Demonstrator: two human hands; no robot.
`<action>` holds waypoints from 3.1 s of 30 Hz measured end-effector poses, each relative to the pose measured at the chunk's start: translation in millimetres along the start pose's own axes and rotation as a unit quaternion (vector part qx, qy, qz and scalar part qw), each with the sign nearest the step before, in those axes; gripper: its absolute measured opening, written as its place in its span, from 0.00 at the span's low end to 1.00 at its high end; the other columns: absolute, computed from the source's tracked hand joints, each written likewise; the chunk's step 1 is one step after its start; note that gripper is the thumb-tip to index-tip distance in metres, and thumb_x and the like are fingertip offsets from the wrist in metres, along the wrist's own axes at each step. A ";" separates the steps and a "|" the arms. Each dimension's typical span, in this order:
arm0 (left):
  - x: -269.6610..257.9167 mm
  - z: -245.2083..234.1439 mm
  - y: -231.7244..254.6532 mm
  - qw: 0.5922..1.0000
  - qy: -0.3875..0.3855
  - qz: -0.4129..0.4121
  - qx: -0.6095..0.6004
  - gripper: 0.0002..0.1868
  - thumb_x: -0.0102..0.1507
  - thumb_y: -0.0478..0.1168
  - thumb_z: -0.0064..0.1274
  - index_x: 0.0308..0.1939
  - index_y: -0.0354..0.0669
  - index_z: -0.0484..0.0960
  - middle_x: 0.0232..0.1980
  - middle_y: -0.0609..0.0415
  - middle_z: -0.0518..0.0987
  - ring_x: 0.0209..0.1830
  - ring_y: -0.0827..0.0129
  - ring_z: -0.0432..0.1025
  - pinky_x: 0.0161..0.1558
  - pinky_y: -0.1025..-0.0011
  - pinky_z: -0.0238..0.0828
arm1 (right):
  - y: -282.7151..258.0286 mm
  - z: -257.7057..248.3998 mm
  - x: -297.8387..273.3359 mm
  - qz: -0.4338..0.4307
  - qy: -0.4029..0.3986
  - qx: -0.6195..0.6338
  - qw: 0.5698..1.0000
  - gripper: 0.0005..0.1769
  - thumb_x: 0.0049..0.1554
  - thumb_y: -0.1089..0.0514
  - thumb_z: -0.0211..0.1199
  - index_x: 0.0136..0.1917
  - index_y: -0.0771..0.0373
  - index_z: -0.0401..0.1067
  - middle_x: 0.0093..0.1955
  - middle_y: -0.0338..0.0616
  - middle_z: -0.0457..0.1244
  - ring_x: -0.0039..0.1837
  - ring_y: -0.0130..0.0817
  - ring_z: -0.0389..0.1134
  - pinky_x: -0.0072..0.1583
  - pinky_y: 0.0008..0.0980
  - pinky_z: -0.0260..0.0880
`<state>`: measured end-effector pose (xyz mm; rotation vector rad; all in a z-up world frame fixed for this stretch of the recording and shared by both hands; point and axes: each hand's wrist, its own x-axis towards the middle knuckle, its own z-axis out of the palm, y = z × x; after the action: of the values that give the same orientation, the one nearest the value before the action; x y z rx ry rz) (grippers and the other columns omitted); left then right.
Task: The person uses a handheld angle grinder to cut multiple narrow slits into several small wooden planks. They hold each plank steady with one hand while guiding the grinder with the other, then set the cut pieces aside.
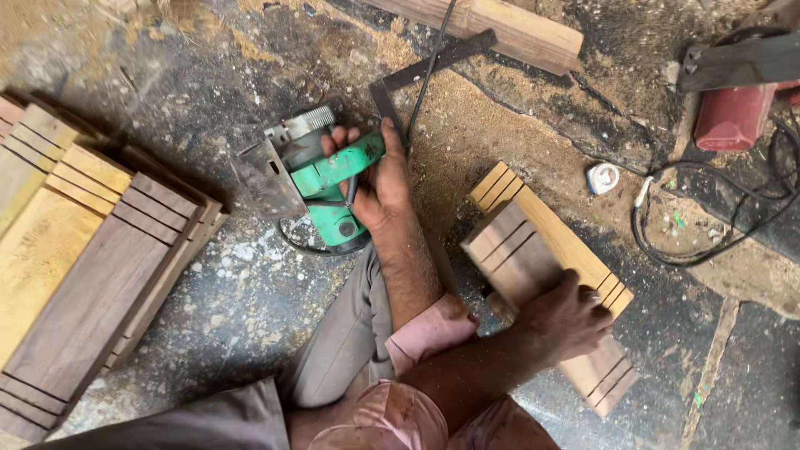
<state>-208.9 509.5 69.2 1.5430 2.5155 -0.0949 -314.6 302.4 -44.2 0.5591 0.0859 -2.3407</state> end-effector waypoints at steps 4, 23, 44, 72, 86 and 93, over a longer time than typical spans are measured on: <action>37.6 73.9 15.1 0.992 0.048 -0.072 -0.089 0.34 0.63 0.55 0.59 0.70 0.55 0.68 0.66 0.56 0.68 0.63 0.58 0.68 0.62 0.39 0.63 | 8.8 -6.7 -12.0 0.021 -0.049 -0.019 0.998 0.33 0.65 0.33 0.56 0.45 0.69 0.73 0.47 0.55 0.70 0.56 0.49 0.74 0.63 0.43 0.76; 37.5 54.5 -40.5 0.989 -0.126 -0.071 -0.042 0.35 0.67 0.57 0.59 0.76 0.64 0.67 0.86 0.55 0.53 0.83 0.54 0.53 0.73 0.33 0.51 | 4.2 19.8 -15.2 0.033 -0.033 -0.057 0.997 0.31 0.67 0.36 0.55 0.46 0.69 0.71 0.47 0.56 0.69 0.54 0.48 0.74 0.62 0.45 0.79; -524.0 133.8 -17.4 0.589 -0.065 -0.795 -0.130 0.57 0.50 0.59 0.69 0.74 0.35 0.58 0.69 0.35 0.63 0.68 0.41 0.63 0.59 0.37 0.65 | -29.2 13.6 6.9 0.028 -0.009 -0.179 0.983 0.33 0.75 0.37 0.42 0.44 0.65 0.70 0.42 0.47 0.66 0.52 0.44 0.73 0.41 0.52 0.78; -723.2 193.2 -60.7 0.125 0.374 -0.839 -0.374 0.70 0.53 0.64 0.72 0.71 0.15 0.41 0.58 0.32 0.78 0.55 0.52 0.80 0.62 0.61 0.78 | -47.7 1.7 17.6 0.002 -0.076 -0.288 0.955 0.34 0.77 0.39 0.35 0.47 0.67 0.68 0.43 0.57 0.65 0.39 0.50 0.66 0.33 0.47 0.70; -637.7 105.2 54.3 0.584 0.451 -0.614 -0.280 0.30 0.60 0.40 0.69 0.55 0.47 0.63 0.59 0.44 0.74 0.63 0.56 0.73 0.59 0.52 0.78 | -36.3 6.3 11.5 0.021 -0.059 -0.281 0.958 0.33 0.77 0.37 0.37 0.52 0.65 0.70 0.47 0.54 0.67 0.49 0.47 0.69 0.37 0.46 0.72; -669.5 106.0 55.8 0.709 0.001 -0.674 -0.207 0.41 0.53 0.23 0.53 0.69 0.57 0.69 0.84 0.55 0.61 0.71 0.58 0.69 0.76 0.40 0.47 | -27.9 16.1 5.6 0.024 -0.008 -0.214 0.976 0.28 0.72 0.39 0.40 0.48 0.63 0.68 0.43 0.43 0.67 0.53 0.40 0.72 0.41 0.51 0.77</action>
<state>149.3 -68.0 97.2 -0.6388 2.7508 0.2563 -342.8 316.1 -34.6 0.3226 0.5491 -2.1861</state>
